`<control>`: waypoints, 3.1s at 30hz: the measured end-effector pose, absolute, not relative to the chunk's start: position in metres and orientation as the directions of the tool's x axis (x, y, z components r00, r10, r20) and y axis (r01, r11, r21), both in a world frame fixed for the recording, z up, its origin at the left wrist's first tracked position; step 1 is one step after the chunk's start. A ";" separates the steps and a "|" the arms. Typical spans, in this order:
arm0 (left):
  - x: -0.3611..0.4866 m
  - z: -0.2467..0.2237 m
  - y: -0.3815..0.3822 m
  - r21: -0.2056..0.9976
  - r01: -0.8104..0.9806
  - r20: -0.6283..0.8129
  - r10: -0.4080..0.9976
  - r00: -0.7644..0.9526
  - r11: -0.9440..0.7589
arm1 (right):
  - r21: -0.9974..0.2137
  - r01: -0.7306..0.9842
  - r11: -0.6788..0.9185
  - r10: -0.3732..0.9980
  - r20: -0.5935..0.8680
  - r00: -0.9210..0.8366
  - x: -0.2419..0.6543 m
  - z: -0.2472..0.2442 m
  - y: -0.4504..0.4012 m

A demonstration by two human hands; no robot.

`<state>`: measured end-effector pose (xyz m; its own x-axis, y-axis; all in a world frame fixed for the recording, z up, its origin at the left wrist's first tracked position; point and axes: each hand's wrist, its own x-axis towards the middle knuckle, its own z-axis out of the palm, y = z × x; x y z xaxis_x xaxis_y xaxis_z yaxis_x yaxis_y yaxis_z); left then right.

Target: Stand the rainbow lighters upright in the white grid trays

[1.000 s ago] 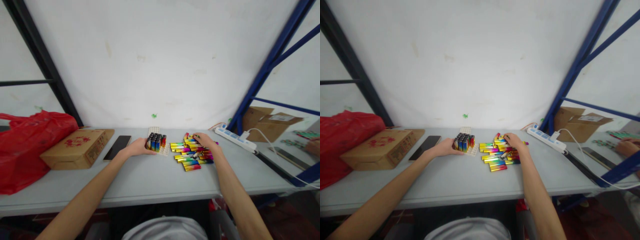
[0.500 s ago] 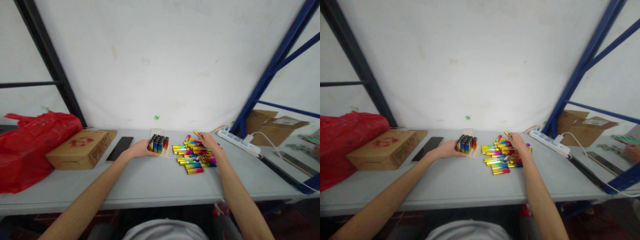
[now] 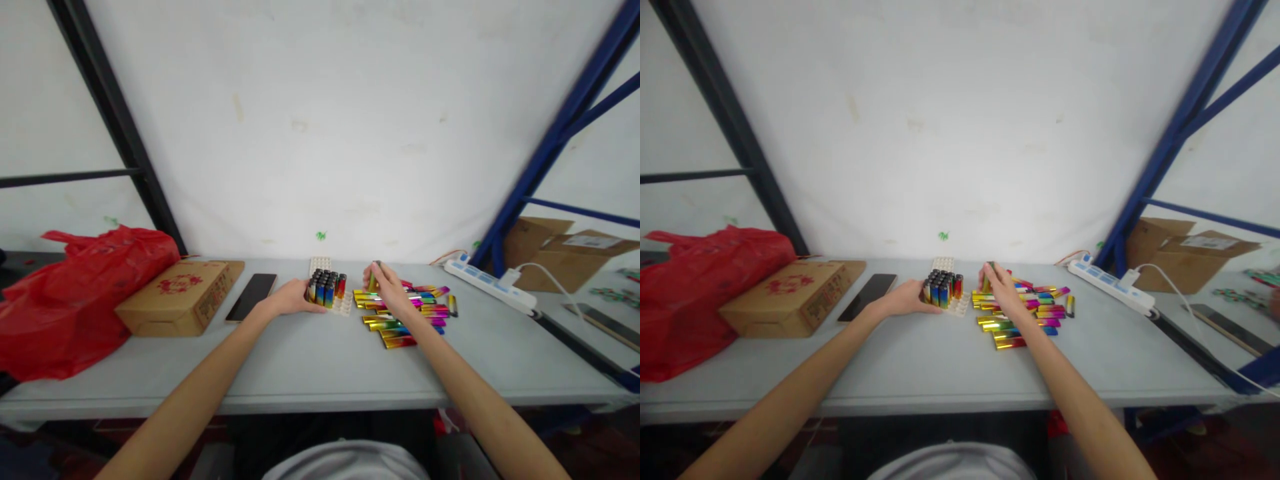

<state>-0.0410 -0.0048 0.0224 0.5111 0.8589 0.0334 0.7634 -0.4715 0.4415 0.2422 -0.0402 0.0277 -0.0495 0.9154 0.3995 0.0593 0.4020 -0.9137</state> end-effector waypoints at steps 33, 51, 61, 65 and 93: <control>-0.041 0.025 -0.005 0.476 0.736 0.027 0.844 0.535 -0.482 | -0.426 0.664 0.614 0.751 0.574 -0.325 0.223 0.025 -0.051; -0.040 0.021 -0.003 0.451 0.754 0.048 0.856 0.514 -0.478 | -0.059 0.903 0.426 0.873 0.290 -0.393 0.204 0.023 -0.051; -0.041 0.023 -0.003 0.460 0.746 0.026 0.847 0.530 -0.481 | -0.201 0.926 0.319 0.876 0.435 -0.207 0.287 0.033 -0.040; -0.041 0.024 -0.003 0.445 0.765 0.006 0.856 0.518 -0.466 | -0.282 0.931 0.232 0.861 0.506 -0.061 0.326 0.033 -0.029; -0.038 0.030 -0.007 0.492 0.747 -0.006 0.856 0.517 -0.448 | -0.486 0.796 0.361 0.924 0.299 -0.236 0.372 0.025 -0.024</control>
